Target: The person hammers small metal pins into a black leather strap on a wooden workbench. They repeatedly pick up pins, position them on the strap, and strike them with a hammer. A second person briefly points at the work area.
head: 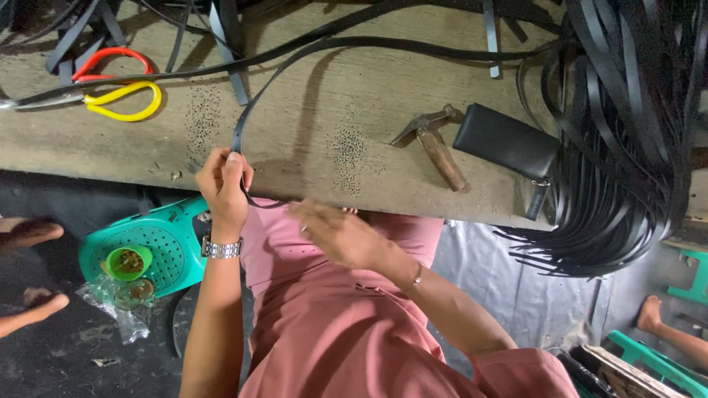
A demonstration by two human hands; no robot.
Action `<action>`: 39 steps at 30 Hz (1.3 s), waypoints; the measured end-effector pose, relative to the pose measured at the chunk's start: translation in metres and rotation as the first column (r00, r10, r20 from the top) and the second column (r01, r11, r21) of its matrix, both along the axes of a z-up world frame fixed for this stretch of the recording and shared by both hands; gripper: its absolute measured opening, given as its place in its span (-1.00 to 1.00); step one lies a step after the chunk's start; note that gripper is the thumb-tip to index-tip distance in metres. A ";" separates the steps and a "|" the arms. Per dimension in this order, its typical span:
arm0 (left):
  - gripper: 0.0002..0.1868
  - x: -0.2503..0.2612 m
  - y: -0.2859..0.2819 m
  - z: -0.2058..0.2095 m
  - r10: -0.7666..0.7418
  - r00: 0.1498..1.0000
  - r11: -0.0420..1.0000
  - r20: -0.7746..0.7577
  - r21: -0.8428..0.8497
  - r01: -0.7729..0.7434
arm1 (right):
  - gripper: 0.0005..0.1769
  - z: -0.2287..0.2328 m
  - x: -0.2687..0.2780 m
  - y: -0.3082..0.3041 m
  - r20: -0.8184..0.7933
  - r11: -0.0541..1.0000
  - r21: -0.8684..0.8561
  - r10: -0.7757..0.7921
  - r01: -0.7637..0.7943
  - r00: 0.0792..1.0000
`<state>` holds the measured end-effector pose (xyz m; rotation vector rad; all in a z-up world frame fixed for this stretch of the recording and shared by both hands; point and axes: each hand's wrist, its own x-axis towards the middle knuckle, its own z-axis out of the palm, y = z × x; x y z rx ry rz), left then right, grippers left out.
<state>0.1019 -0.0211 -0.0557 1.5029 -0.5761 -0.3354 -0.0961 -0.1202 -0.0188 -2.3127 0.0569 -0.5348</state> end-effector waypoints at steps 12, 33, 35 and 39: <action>-0.71 0.007 0.003 -0.009 -0.030 0.997 0.998 -0.068 -0.057 0.026 | -0.76 0.065 0.003 -0.001 -0.052 0.919 0.347 0.220 -0.189 0.974; -0.47 -0.084 -0.016 0.076 -0.435 0.870 0.886 -0.232 0.063 0.460 | -0.73 -0.007 -0.065 -0.037 0.017 0.795 0.180 -0.591 0.579 0.806; -0.39 -0.094 -0.018 0.085 -0.473 0.851 0.858 -0.230 0.101 0.504 | -0.66 0.028 -0.058 -0.027 -0.131 0.695 0.557 -0.467 0.455 0.874; -0.37 -0.109 -0.022 0.112 -0.474 0.864 0.855 -0.171 0.145 0.498 | -0.62 0.054 -0.054 -0.013 -0.228 0.531 0.742 -0.374 0.409 0.899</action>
